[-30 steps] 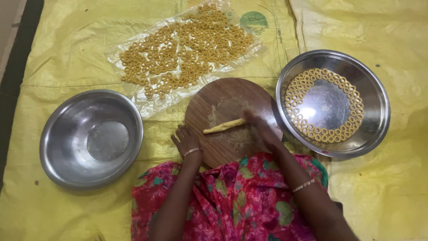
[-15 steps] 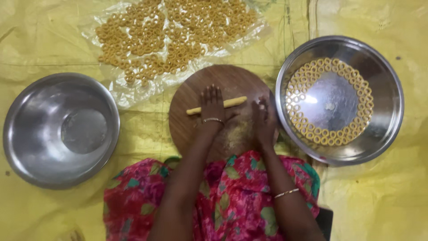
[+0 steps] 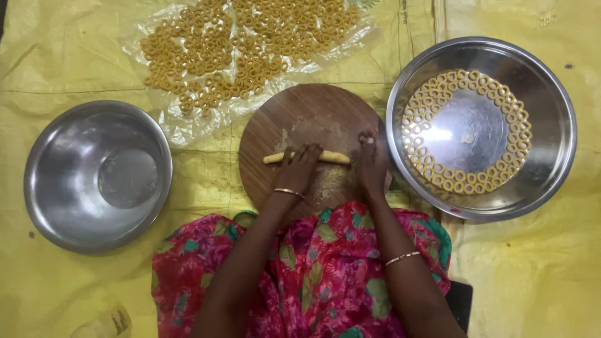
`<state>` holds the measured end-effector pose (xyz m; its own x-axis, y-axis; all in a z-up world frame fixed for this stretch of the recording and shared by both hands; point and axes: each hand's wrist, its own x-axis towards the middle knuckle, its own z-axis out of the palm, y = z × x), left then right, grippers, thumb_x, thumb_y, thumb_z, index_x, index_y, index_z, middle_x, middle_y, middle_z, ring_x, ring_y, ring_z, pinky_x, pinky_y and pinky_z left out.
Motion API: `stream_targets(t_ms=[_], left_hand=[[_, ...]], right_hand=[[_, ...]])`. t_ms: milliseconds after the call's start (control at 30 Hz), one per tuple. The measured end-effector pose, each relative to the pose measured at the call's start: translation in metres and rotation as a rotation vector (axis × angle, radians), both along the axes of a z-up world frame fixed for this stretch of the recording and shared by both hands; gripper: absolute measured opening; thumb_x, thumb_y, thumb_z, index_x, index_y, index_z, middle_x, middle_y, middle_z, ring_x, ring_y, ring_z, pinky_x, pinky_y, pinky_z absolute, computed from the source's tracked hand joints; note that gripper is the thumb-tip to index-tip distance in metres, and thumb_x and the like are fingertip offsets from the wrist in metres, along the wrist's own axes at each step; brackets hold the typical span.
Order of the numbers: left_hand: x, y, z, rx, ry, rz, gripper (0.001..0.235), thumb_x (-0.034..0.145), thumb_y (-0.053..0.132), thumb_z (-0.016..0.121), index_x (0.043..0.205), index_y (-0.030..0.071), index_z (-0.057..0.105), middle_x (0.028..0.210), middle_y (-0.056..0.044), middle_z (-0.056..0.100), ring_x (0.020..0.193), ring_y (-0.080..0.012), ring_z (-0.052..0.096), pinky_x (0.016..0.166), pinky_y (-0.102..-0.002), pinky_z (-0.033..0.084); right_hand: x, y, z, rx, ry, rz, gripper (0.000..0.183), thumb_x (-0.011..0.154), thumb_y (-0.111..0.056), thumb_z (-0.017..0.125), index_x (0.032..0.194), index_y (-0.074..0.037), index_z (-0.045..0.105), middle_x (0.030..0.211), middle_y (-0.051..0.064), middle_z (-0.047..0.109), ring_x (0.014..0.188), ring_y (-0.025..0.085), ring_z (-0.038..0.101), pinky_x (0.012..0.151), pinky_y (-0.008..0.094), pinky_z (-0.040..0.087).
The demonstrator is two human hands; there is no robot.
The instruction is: The person rolls a piece of dough into a thin rope on a wooden board, then forms it into small ring shapes and places them into a metal bowl. The process is repeated continuously with additional dough pieces.
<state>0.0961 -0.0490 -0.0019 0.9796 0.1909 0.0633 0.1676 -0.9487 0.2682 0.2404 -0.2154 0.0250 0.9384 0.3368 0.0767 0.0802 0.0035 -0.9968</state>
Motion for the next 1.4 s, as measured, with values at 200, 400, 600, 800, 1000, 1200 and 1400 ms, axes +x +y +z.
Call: stream_targets(t_ms=[200, 400, 600, 800, 1000, 1200, 1400], left_hand=[[-0.033, 0.035, 0.014, 0.062, -0.216, 0.243, 0.039, 0.089, 0.016, 0.058, 0.128, 0.016, 0.062, 0.137, -0.010, 0.058, 0.129, -0.0322, 0.053, 0.111, -0.053, 0.037], [-0.014, 0.057, 0.048, 0.270, -0.191, 0.110, 0.035, 0.094, 0.014, 0.062, 0.129, 0.013, 0.060, 0.136, -0.007, 0.063, 0.130, -0.0280, 0.058, 0.117, -0.053, 0.040], [0.013, -0.020, 0.039, 0.291, 0.180, -0.078, 0.090, 0.088, 0.045, 0.064, 0.153, -0.007, 0.031, 0.159, -0.026, 0.034, 0.148, -0.0366, 0.032, 0.121, -0.054, 0.022], [0.071, -0.044, 0.005, 0.195, 0.040, -0.022, 0.101, 0.091, 0.062, 0.059, 0.159, -0.004, 0.023, 0.169, -0.023, 0.021, 0.157, -0.0374, 0.016, 0.128, -0.050, 0.010], [0.163, -0.040, -0.013, 0.156, 0.277, 0.110, 0.103, 0.091, 0.070, 0.050, 0.162, 0.003, 0.017, 0.170, -0.014, 0.013, 0.159, -0.0317, 0.009, 0.128, -0.050, 0.003], [0.070, -0.048, -0.007, 0.455, 0.092, -0.055, 0.103, 0.093, 0.069, 0.052, 0.166, 0.005, 0.015, 0.173, -0.015, 0.014, 0.159, -0.0320, 0.009, 0.128, -0.050, 0.002], [0.007, -0.078, 0.031, 0.261, 0.230, -0.055, 0.116, 0.083, 0.077, 0.053, 0.163, 0.002, 0.016, 0.171, -0.017, 0.012, 0.158, -0.0333, 0.006, 0.126, -0.050, 0.000]], right_hand=[[-0.001, -0.004, 0.000, -0.175, -0.157, -0.040, 0.031, 0.111, -0.020, 0.045, 0.125, 0.000, 0.065, 0.114, 0.011, 0.070, 0.107, 0.018, 0.066, 0.095, 0.031, 0.051], [0.001, 0.002, 0.011, -0.159, -0.117, -0.047, 0.029, 0.109, -0.019, 0.047, 0.120, -0.001, 0.067, 0.110, 0.011, 0.069, 0.101, 0.018, 0.065, 0.089, 0.031, 0.052], [0.000, 0.002, 0.014, -0.172, -0.028, -0.039, 0.030, 0.109, -0.021, 0.046, 0.119, -0.001, 0.067, 0.108, 0.009, 0.067, 0.098, 0.016, 0.065, 0.085, 0.031, 0.055], [0.006, 0.002, 0.007, -0.071, -0.052, -0.030, 0.032, 0.111, -0.021, 0.044, 0.126, 0.000, 0.062, 0.115, 0.011, 0.069, 0.105, 0.016, 0.066, 0.094, 0.032, 0.053], [0.011, 0.001, 0.008, 0.000, -0.002, -0.099, 0.037, 0.113, -0.019, 0.039, 0.138, 0.002, 0.055, 0.124, 0.016, 0.070, 0.110, 0.018, 0.066, 0.096, 0.031, 0.050], [0.016, 0.003, -0.001, 0.129, 0.078, -0.061, 0.041, 0.111, -0.019, 0.036, 0.144, 0.003, 0.047, 0.127, 0.019, 0.067, 0.098, 0.019, 0.070, 0.091, 0.033, 0.056], [0.010, -0.002, -0.003, 0.112, 0.111, -0.063, 0.042, 0.110, -0.019, 0.036, 0.144, 0.004, 0.046, 0.126, 0.019, 0.067, 0.098, 0.019, 0.070, 0.090, 0.033, 0.056]])
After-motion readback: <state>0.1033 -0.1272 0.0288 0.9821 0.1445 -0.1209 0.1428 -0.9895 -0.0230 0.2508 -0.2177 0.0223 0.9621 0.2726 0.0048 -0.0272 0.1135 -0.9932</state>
